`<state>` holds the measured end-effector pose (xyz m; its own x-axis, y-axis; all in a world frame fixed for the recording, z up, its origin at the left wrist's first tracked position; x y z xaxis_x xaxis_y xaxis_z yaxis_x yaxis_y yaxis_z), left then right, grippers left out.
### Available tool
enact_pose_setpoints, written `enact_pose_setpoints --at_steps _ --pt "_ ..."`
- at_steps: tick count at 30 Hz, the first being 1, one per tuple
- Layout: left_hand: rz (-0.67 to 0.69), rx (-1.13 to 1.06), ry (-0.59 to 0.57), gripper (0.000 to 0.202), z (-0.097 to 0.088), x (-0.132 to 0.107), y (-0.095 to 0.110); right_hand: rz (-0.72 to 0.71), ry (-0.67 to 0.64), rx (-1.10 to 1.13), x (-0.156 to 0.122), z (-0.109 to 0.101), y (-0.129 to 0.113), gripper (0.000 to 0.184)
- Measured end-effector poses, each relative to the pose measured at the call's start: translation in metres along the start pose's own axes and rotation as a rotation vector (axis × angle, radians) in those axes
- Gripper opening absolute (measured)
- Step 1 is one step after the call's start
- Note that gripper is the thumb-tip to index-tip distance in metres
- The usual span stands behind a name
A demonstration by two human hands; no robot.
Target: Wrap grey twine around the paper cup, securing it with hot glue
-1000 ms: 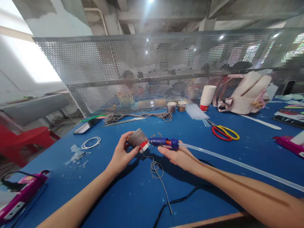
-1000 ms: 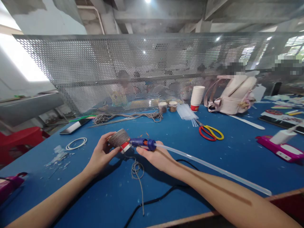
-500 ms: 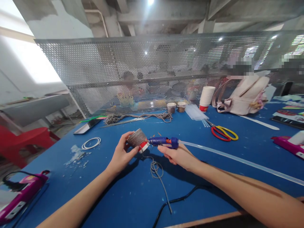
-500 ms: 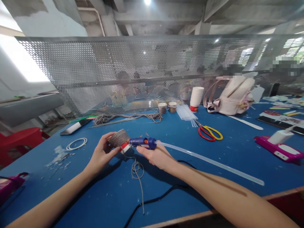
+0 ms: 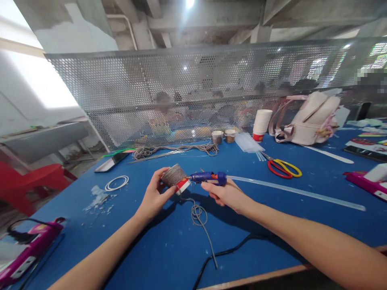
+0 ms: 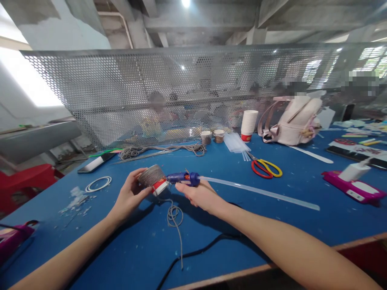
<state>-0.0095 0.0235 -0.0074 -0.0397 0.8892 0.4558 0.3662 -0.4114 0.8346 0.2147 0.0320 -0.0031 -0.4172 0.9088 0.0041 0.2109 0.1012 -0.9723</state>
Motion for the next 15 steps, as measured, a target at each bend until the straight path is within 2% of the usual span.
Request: enact_pose_setpoints --at_steps 7,15 --pt "-0.001 -0.002 -0.005 0.05 -0.0003 0.0003 -0.0026 -0.044 -0.022 -0.047 -0.0017 0.0005 -0.0025 0.038" --pt "0.053 0.049 -0.004 0.048 -0.0016 0.0 -0.0049 0.008 -0.014 0.007 0.0013 -0.0023 -0.0019 0.034"
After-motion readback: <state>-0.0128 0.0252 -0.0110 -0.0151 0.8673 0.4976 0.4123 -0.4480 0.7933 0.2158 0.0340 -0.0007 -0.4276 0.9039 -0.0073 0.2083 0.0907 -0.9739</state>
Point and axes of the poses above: each hand's wrist, its own x-axis towards the middle knuckle, its own z-axis out of the palm, y = z × x, the point moved 1 cm from there along x, towards the middle knuckle, and after that the axes turned 3 degrees about -x, right-handed, at the moved point
